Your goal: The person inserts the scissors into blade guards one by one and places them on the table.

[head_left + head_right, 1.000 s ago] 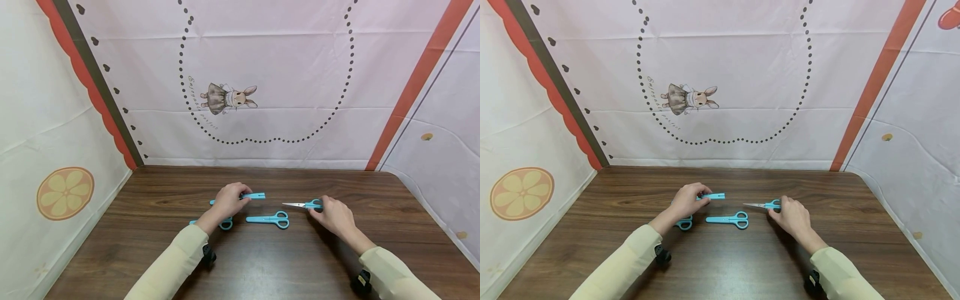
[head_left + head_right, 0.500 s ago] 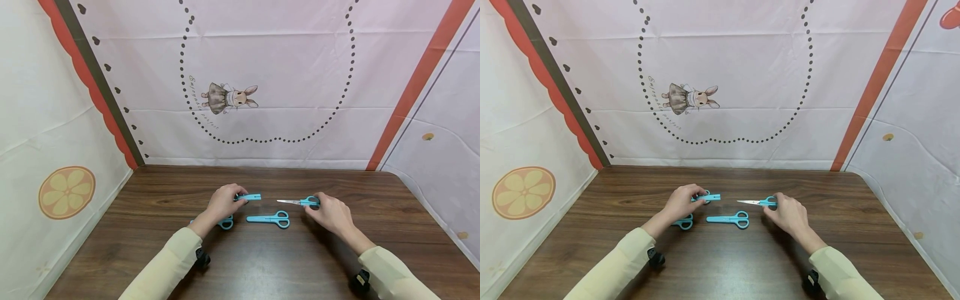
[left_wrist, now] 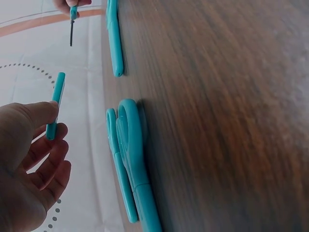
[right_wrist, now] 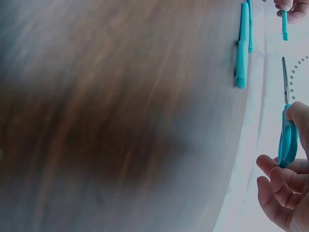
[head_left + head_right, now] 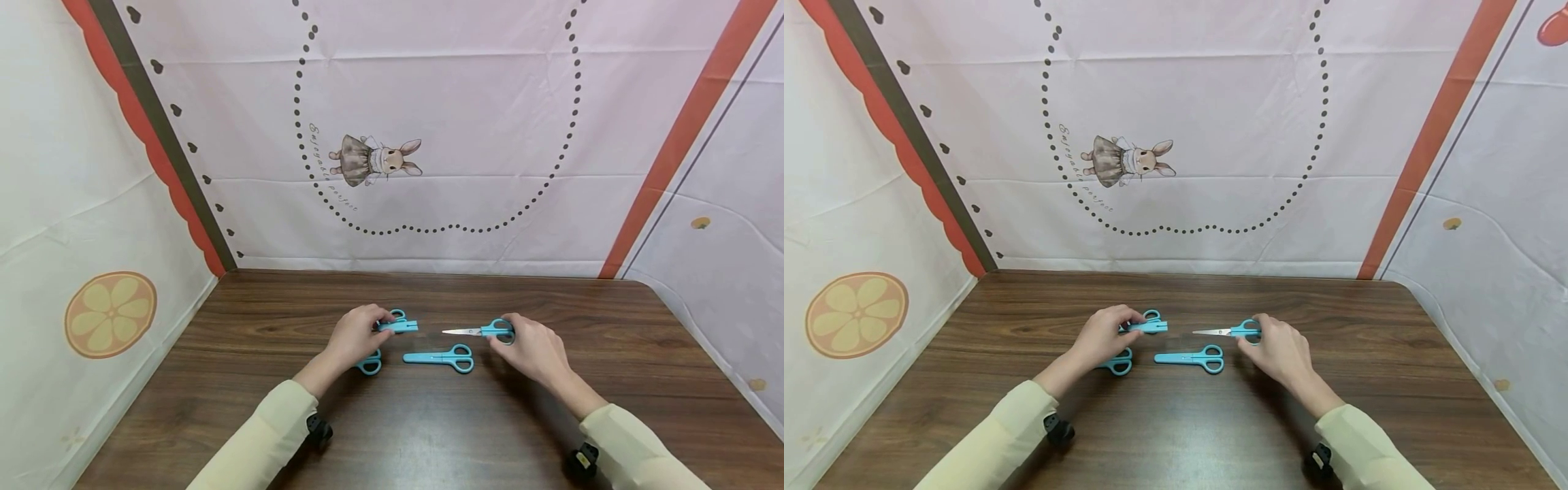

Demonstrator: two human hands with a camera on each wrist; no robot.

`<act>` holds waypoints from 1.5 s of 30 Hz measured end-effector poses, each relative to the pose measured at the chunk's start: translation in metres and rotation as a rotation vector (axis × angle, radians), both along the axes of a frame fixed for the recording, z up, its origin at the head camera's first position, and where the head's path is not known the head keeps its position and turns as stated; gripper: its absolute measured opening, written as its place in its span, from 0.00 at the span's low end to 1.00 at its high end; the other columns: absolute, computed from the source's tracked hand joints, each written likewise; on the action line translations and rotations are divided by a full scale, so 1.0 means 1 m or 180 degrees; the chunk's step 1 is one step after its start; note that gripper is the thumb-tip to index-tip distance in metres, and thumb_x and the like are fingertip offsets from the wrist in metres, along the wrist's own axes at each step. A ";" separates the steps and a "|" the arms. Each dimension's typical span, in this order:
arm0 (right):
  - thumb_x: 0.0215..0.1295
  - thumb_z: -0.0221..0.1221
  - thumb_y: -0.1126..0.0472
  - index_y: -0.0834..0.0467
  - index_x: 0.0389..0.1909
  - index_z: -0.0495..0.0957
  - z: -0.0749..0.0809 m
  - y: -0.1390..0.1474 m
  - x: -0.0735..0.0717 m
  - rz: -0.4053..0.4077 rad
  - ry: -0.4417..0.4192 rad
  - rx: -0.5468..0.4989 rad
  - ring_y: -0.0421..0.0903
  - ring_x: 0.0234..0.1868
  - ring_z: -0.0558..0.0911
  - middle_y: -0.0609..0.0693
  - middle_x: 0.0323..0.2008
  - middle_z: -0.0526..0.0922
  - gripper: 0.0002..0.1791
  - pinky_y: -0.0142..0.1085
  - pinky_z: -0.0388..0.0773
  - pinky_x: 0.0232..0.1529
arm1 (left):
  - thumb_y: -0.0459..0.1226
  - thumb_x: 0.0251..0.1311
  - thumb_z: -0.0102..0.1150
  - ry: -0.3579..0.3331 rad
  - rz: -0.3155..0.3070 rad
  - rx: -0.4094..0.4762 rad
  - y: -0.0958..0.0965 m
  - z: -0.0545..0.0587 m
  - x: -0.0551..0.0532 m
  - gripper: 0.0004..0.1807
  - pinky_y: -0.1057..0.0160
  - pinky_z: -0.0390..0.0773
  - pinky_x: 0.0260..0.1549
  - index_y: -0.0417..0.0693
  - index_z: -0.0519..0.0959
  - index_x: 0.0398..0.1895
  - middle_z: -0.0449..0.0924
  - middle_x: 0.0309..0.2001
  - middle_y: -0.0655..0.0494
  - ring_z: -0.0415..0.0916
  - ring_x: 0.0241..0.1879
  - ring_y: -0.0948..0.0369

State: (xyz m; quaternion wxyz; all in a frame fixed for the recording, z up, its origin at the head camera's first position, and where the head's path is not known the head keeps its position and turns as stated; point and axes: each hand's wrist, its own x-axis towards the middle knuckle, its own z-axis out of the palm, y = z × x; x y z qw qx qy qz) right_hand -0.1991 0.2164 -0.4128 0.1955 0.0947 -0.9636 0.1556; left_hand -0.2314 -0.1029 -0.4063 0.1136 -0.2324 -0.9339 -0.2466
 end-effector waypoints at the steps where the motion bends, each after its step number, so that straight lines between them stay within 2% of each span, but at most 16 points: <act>1: 0.49 0.65 0.45 0.58 0.41 0.78 0.000 -0.001 0.000 0.0006 0.0001 -0.0004 0.43 0.19 0.75 0.50 0.27 0.83 0.24 0.38 0.67 0.15 | 0.41 0.53 0.65 0.0004 -0.0002 0.0013 -0.001 0.000 0.001 0.08 0.68 0.72 0.29 0.55 0.82 0.37 0.78 0.33 0.65 0.73 0.31 0.67; 11: 0.49 0.65 0.46 0.58 0.41 0.78 0.006 -0.013 0.005 0.0087 -0.0038 -0.0062 0.40 0.19 0.74 0.48 0.27 0.82 0.23 0.36 0.66 0.15 | 0.40 0.52 0.66 0.0088 -0.0011 0.0084 -0.007 0.001 0.008 0.08 0.69 0.74 0.29 0.55 0.82 0.37 0.80 0.36 0.63 0.74 0.32 0.67; 20: 0.47 0.65 0.44 0.55 0.41 0.78 0.008 -0.023 0.007 0.0071 -0.0003 -0.0088 0.42 0.20 0.76 0.48 0.27 0.83 0.24 0.36 0.66 0.15 | 0.40 0.53 0.65 0.0065 -0.0051 0.0127 -0.012 0.002 0.012 0.08 0.68 0.74 0.30 0.53 0.82 0.38 0.80 0.37 0.62 0.74 0.33 0.66; 27: 0.47 0.65 0.43 0.55 0.42 0.78 0.011 -0.029 0.008 0.0066 -0.0023 -0.0111 0.41 0.20 0.75 0.48 0.27 0.83 0.24 0.35 0.66 0.16 | 0.40 0.53 0.64 0.0036 -0.0029 0.0119 -0.015 0.000 0.015 0.07 0.70 0.74 0.31 0.56 0.82 0.37 0.79 0.35 0.66 0.74 0.33 0.68; 32: 0.47 0.65 0.43 0.54 0.42 0.79 0.013 -0.034 0.008 0.0042 0.0014 -0.0113 0.42 0.20 0.75 0.47 0.27 0.83 0.25 0.36 0.66 0.16 | 0.39 0.53 0.64 0.0061 -0.0048 0.0146 -0.016 -0.001 0.016 0.07 0.70 0.74 0.31 0.55 0.82 0.37 0.80 0.35 0.63 0.73 0.32 0.69; 36: 0.47 0.65 0.43 0.55 0.43 0.78 0.013 -0.037 0.009 0.0045 0.0024 -0.0121 0.41 0.19 0.74 0.48 0.27 0.83 0.26 0.35 0.66 0.15 | 0.39 0.53 0.64 0.0056 -0.0075 0.0179 -0.017 -0.002 0.017 0.07 0.69 0.74 0.31 0.54 0.82 0.37 0.80 0.36 0.61 0.73 0.33 0.68; 45: 0.48 0.65 0.44 0.56 0.44 0.78 0.012 -0.042 0.011 0.0063 0.0008 -0.0159 0.38 0.17 0.70 0.48 0.25 0.82 0.25 0.33 0.64 0.14 | 0.38 0.53 0.65 0.0111 -0.0072 0.0260 -0.016 -0.003 0.020 0.07 0.70 0.74 0.30 0.54 0.82 0.36 0.79 0.34 0.64 0.74 0.32 0.69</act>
